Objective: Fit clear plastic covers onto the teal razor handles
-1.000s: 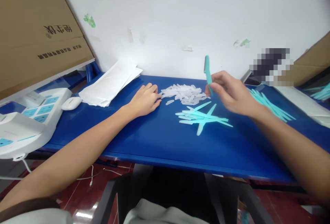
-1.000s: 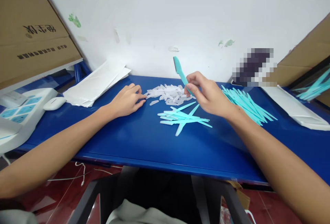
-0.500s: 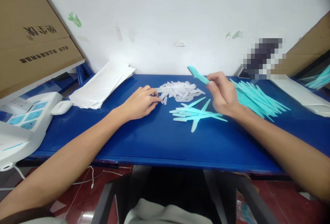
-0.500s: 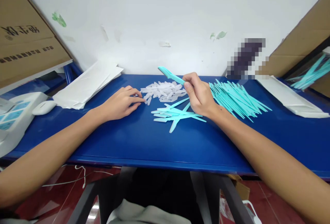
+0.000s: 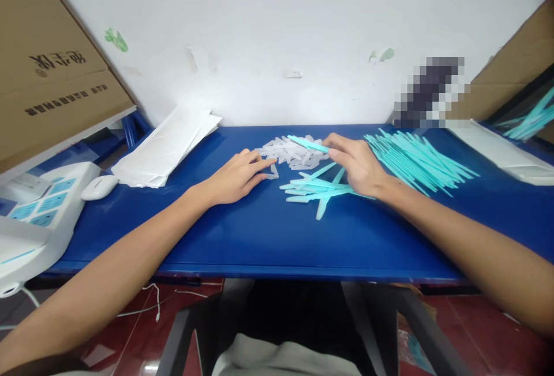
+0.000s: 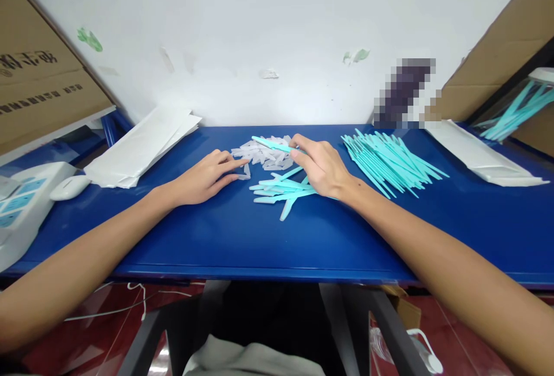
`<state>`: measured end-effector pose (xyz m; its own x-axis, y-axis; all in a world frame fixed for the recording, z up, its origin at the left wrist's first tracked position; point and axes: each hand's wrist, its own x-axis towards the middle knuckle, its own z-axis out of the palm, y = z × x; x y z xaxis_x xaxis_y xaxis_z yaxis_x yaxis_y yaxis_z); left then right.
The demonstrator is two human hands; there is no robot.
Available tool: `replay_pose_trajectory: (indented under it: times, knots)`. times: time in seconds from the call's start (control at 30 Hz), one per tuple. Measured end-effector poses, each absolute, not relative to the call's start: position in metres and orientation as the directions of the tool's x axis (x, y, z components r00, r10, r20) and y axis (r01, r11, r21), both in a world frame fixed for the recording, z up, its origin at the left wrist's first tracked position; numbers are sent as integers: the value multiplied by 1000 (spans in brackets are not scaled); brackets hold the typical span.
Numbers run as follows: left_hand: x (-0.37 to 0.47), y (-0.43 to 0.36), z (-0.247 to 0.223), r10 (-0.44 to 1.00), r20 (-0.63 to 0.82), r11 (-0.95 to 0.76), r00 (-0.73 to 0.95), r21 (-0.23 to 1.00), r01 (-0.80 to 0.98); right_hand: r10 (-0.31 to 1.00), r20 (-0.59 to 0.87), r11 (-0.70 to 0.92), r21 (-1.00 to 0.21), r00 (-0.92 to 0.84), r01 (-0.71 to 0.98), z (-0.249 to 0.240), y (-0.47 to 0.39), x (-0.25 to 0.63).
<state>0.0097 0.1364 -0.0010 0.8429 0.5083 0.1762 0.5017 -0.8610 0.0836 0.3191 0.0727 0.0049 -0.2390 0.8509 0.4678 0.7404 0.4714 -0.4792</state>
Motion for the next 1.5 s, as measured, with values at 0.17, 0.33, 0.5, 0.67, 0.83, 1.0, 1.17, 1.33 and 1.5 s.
replay_pose_trajectory:
  times: [0.17,0.33,0.5,0.67,0.83,1.0,1.17,1.33,1.5]
  knots:
    - [9,136,3,532,136,-846,836,64,529,874,447,411,-465,-192,784,8,69,314]
    - [6,131,14,454,156,-891,877,101,443,852,471,440,-409,-228,799,13,66,309]
    - [3,128,24,435,102,-890,895,202,409,840,405,495,-301,-361,815,16,62,304]
    - [2,127,27,443,95,-873,891,269,406,833,351,518,-218,-428,827,21,54,298]
    - [3,125,28,446,99,-843,890,382,380,824,287,551,-211,-488,807,24,53,299]
    - [3,124,29,459,86,-830,885,396,392,823,275,558,-219,-498,801,21,55,300]
    - [2,125,27,464,96,-828,881,402,392,817,322,549,-186,-477,815,21,54,298]
    - [2,128,24,494,95,-801,864,435,410,838,312,521,-212,-448,827,24,52,299]
    - [4,129,22,560,114,-753,820,484,447,850,326,502,-264,-414,823,23,50,300]
